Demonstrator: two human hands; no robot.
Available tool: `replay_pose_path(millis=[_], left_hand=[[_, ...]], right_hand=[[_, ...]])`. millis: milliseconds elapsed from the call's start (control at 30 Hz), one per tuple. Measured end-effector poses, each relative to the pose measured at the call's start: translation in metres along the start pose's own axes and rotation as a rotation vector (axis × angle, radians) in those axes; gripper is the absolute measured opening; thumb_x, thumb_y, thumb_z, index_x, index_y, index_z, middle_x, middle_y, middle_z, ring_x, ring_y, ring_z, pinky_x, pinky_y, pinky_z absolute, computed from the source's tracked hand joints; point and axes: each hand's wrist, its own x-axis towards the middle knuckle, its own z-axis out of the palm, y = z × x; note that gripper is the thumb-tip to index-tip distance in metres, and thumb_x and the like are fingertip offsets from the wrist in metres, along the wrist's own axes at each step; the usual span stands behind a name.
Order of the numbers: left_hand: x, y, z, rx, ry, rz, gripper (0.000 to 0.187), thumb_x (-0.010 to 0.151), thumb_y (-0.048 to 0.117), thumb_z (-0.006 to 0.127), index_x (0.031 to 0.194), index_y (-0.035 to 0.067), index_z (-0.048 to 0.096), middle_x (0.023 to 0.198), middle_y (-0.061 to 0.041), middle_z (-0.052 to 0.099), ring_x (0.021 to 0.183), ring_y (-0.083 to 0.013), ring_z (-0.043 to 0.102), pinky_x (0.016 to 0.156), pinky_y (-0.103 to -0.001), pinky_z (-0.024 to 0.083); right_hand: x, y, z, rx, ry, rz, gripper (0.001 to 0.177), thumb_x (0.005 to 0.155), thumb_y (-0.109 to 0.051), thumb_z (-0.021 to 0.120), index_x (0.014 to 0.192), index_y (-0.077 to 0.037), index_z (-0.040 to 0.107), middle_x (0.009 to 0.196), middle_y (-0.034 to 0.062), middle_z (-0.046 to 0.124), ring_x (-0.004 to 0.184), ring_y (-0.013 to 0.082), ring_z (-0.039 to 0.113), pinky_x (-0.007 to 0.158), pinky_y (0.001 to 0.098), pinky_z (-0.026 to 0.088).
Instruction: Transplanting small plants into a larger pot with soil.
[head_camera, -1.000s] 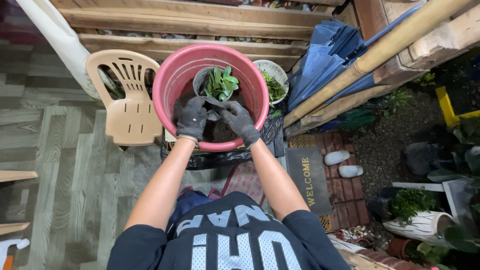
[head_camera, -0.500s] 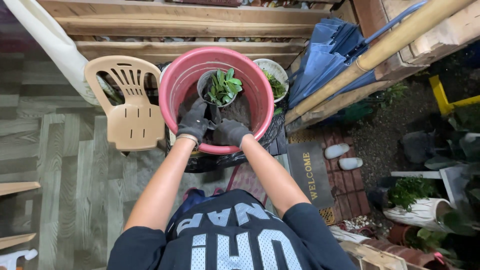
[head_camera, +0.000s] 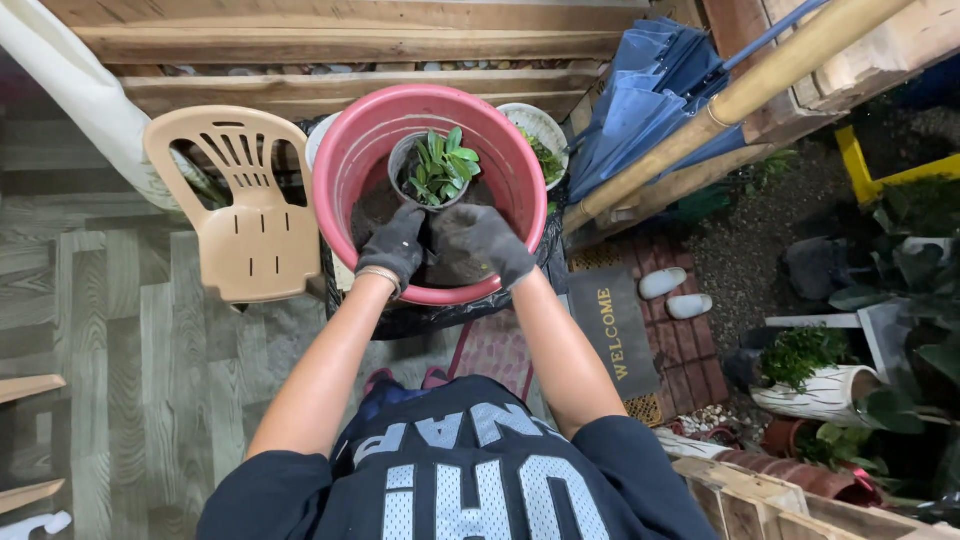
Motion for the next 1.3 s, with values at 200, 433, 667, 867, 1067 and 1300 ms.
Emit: replay_pose_path(millis=[200,433,667,867,1067,1300], left_hand=[[0.012,-0.029,0.026,-0.001,0.055,0.08,0.053,0.087,0.003,0.05,0.14,0.008,0.056,0.15,-0.02,0.047,0.131,-0.0414,0.051,0.107,-0.047,0.043],[0.017,-0.03,0.03,-0.076,0.02,0.033,0.05,0.09,0.003,0.046,0.138,0.01,0.057,0.149,-0.017,0.052,0.133,-0.0376,0.051,0.11,-0.043,0.043],[0.007,-0.001,0.0,-0.176,0.092,0.052,0.042,0.083,0.007,0.054,0.124,0.007,0.065,0.134,-0.021,0.061,0.124,-0.0393,0.056,0.104,-0.044,0.047],[0.02,-0.026,0.018,-0.003,0.102,-0.175,0.03,0.099,0.033,0.061,0.101,0.006,0.074,0.112,-0.024,0.068,0.111,-0.04,0.064,0.099,-0.048,0.05],[0.014,-0.037,0.031,0.048,0.057,-0.013,0.025,0.093,0.02,0.057,0.11,0.015,0.075,0.125,-0.017,0.065,0.115,-0.0392,0.062,0.097,-0.048,0.051],[0.008,-0.011,0.007,0.083,-0.024,-0.086,0.038,0.095,0.014,0.053,0.131,0.015,0.064,0.147,-0.009,0.058,0.126,-0.0348,0.058,0.105,-0.044,0.048]], right_hand=[[0.038,0.028,0.019,-0.279,0.14,-0.12,0.039,0.084,-0.008,0.079,0.12,0.002,0.068,0.109,0.0104,0.073,0.098,0.0171,0.065,0.087,0.0337,0.056],[0.001,-0.041,0.047,-1.013,0.159,-0.148,0.037,0.083,-0.021,0.071,0.117,-0.008,0.067,0.112,0.0218,0.069,0.108,0.0405,0.065,0.091,0.0486,0.052],[-0.002,-0.021,0.042,-1.359,0.002,-0.245,0.012,0.088,-0.018,0.068,0.097,-0.011,0.072,0.11,0.0159,0.067,0.107,0.0391,0.062,0.091,0.0512,0.051],[-0.018,-0.036,0.045,-1.328,0.085,-0.493,0.015,0.081,-0.013,0.069,0.095,-0.008,0.068,0.103,0.0166,0.064,0.1,0.0404,0.058,0.085,0.0503,0.05],[-0.008,-0.007,0.015,-1.045,-0.011,-0.571,0.012,0.086,-0.009,0.072,0.098,-0.008,0.071,0.114,0.0152,0.067,0.108,0.0407,0.061,0.094,0.0487,0.051],[0.014,0.013,-0.021,-0.211,0.026,-0.145,0.042,0.082,-0.011,0.067,0.124,-0.008,0.063,0.122,0.0176,0.065,0.114,0.0377,0.063,0.092,0.0444,0.056]])
